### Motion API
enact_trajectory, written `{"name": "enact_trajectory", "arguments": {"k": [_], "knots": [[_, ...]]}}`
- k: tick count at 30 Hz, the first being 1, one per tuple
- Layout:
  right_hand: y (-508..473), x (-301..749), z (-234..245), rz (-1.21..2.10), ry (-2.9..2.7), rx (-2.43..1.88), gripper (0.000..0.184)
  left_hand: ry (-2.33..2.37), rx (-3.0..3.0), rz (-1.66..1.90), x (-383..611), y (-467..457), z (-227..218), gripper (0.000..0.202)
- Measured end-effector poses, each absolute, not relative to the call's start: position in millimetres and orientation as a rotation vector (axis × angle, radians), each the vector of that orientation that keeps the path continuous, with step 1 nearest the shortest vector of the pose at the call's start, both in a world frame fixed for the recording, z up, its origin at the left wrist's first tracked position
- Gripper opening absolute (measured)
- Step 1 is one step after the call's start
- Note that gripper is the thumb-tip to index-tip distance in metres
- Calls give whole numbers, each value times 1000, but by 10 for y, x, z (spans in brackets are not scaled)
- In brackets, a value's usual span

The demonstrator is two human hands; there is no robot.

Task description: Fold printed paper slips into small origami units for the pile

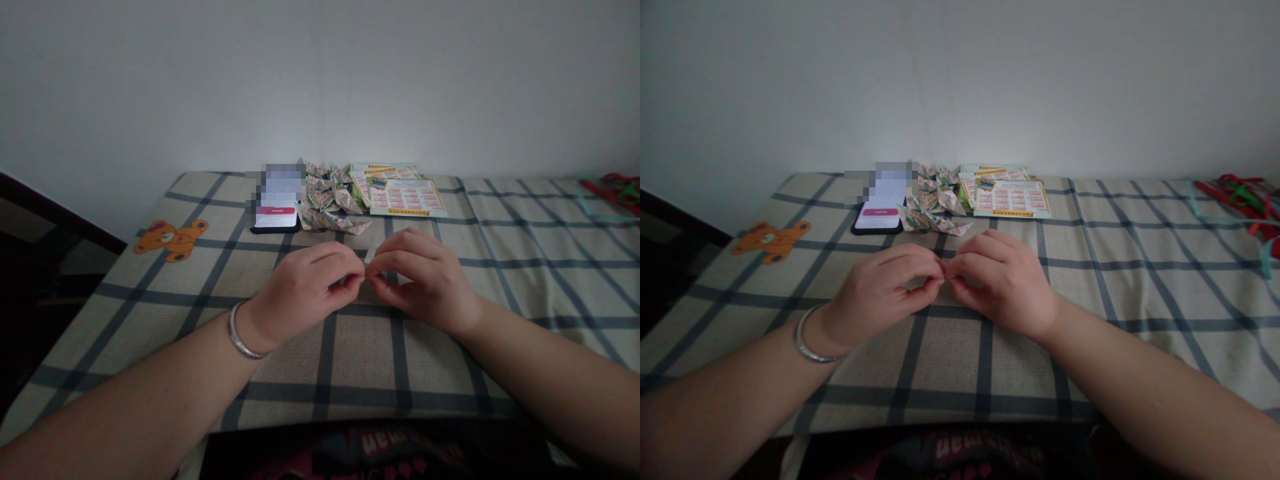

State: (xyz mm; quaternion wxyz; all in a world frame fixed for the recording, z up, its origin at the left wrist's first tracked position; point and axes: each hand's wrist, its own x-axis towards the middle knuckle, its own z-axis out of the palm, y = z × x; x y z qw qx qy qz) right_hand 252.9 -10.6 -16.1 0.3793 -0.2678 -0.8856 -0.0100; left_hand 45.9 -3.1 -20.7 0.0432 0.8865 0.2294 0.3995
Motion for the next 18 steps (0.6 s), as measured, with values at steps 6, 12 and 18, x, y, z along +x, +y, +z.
{"name": "enact_trajectory", "arguments": {"k": [6,12,18], "knots": [[-102,2494,-135,-22,-2285,-681,4,735,2723,1114,456,-31,-217,9],[-91,2465,-131,15,-2284,-689,6,751,2724,1090,448,-32,-219,9],[-88,2480,-138,35,-2293,-694,7,775,2723,1083,445,-34,-205,11]]}}
